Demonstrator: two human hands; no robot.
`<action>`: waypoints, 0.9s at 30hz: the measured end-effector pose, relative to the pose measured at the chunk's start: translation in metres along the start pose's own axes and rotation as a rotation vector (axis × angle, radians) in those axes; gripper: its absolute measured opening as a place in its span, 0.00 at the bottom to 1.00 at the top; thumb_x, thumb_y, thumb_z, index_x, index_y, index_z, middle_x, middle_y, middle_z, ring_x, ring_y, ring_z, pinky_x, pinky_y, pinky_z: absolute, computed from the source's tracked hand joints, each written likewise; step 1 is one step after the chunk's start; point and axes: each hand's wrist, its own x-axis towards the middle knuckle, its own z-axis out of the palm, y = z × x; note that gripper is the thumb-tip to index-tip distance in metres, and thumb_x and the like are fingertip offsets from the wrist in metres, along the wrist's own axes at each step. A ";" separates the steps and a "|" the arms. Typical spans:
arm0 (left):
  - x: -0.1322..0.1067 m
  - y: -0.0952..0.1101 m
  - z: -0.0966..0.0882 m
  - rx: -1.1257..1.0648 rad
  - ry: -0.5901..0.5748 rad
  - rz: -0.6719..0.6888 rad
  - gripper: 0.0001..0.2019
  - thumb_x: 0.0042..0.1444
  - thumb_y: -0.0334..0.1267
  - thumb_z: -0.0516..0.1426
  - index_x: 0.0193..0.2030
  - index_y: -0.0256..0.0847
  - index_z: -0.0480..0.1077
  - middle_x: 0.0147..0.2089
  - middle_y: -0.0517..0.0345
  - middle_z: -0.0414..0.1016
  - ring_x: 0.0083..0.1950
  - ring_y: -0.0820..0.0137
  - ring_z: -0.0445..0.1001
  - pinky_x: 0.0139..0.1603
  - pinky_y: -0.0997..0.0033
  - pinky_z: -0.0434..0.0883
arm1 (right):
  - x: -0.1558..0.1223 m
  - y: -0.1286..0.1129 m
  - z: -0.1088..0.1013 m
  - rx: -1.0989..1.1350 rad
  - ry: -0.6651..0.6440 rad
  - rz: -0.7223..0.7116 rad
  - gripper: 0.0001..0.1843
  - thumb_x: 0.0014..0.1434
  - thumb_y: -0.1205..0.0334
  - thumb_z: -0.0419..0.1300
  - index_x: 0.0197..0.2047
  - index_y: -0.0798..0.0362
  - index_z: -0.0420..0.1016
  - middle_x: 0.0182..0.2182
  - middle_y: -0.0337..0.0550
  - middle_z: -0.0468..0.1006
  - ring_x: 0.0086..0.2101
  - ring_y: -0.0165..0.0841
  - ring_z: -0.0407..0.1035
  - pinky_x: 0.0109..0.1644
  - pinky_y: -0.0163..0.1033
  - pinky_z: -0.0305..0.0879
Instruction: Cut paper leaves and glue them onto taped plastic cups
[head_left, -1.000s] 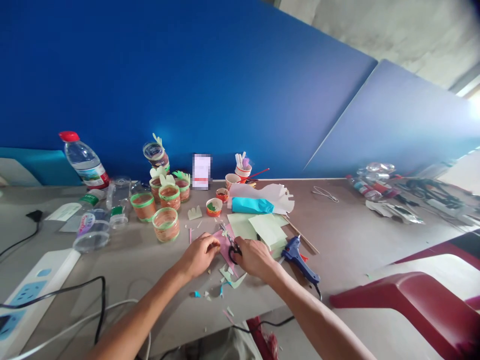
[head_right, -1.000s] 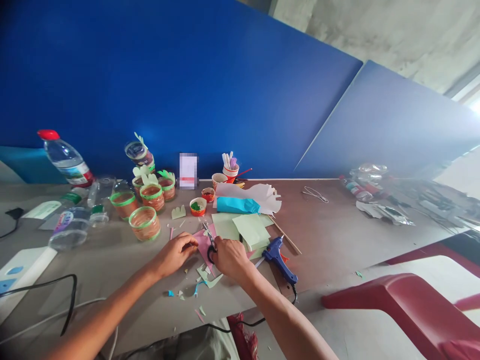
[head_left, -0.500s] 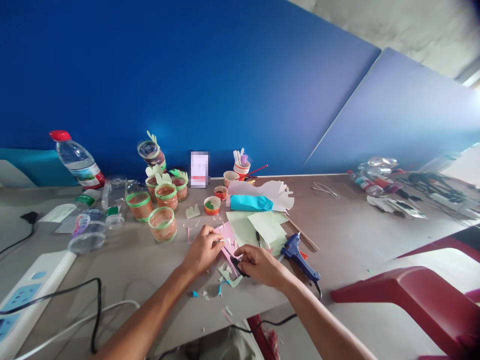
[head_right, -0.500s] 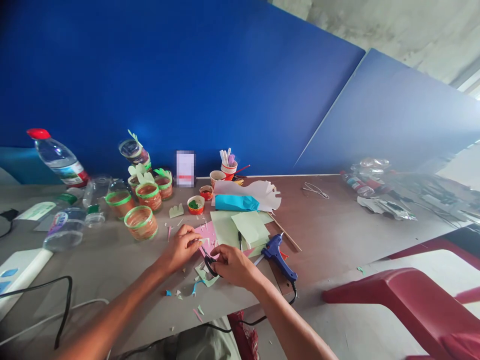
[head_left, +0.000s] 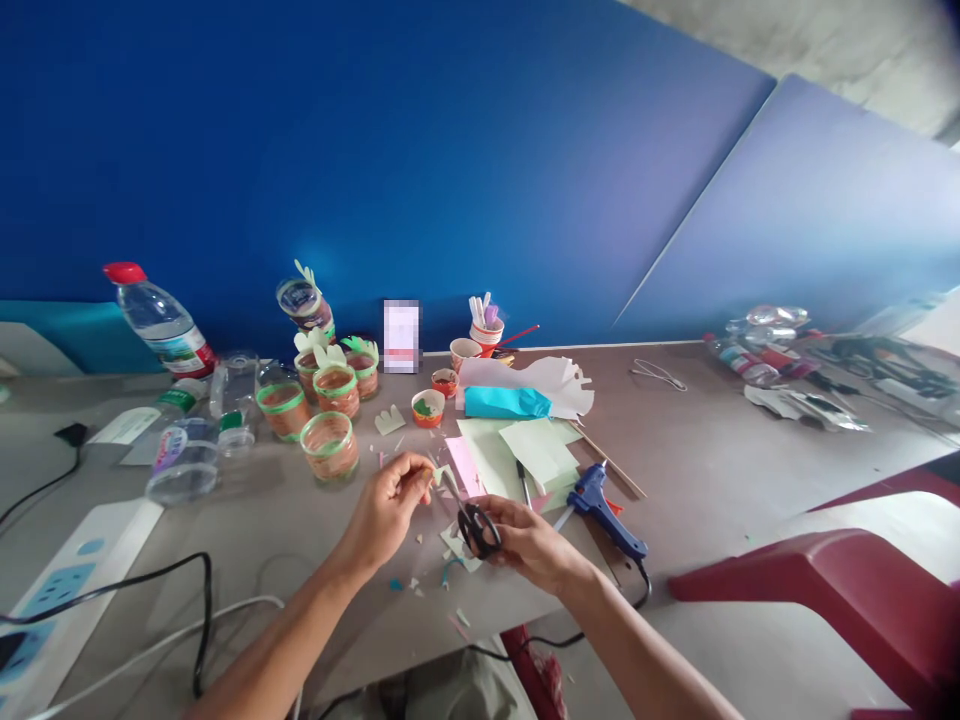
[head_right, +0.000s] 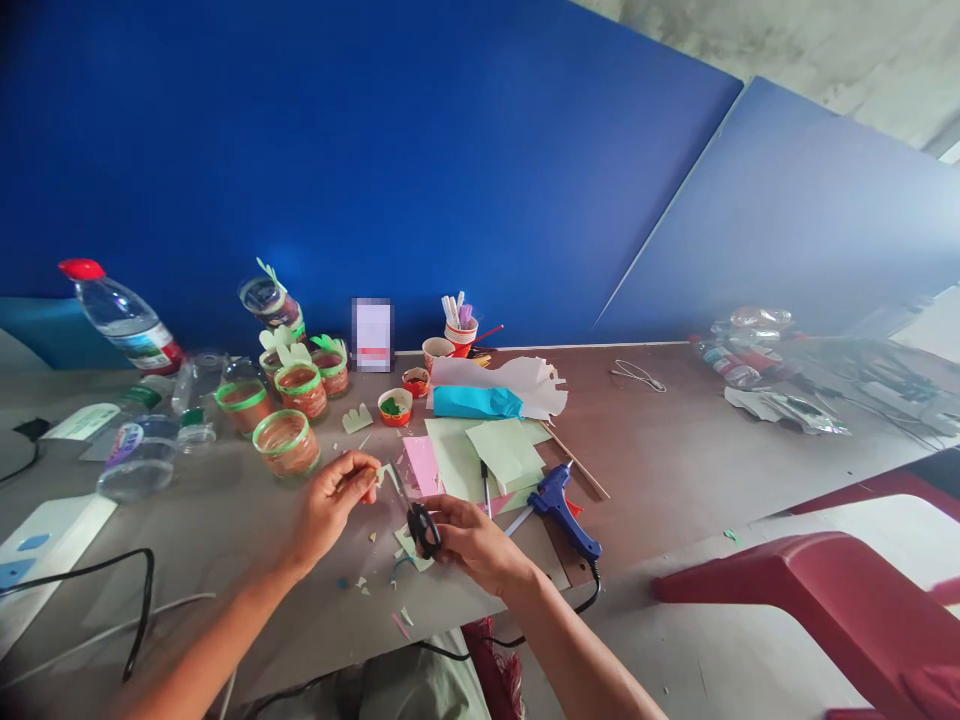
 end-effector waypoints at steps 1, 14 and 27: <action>-0.003 0.000 -0.005 -0.027 -0.044 -0.033 0.11 0.61 0.45 0.52 0.37 0.40 0.69 0.28 0.60 0.69 0.30 0.72 0.69 0.36 0.71 0.68 | -0.001 0.000 -0.001 0.071 -0.029 -0.008 0.27 0.43 0.56 0.71 0.47 0.55 0.74 0.29 0.41 0.74 0.26 0.25 0.64 0.24 0.29 0.46; -0.004 -0.006 0.004 0.179 -0.249 -0.135 0.19 0.58 0.46 0.54 0.54 0.41 0.69 0.53 0.48 0.73 0.30 0.72 0.72 0.34 0.69 0.71 | -0.021 -0.006 -0.003 0.130 -0.121 -0.088 0.31 0.39 0.55 0.75 0.47 0.50 0.73 0.29 0.41 0.76 0.23 0.25 0.61 0.23 0.30 0.44; 0.044 -0.002 0.054 0.475 -0.001 0.141 0.20 0.59 0.47 0.54 0.55 0.40 0.68 0.60 0.43 0.63 0.57 0.56 0.70 0.53 0.57 0.70 | -0.057 -0.036 -0.052 0.088 0.008 -0.383 0.29 0.48 0.37 0.64 0.47 0.47 0.76 0.27 0.42 0.70 0.25 0.29 0.55 0.27 0.35 0.50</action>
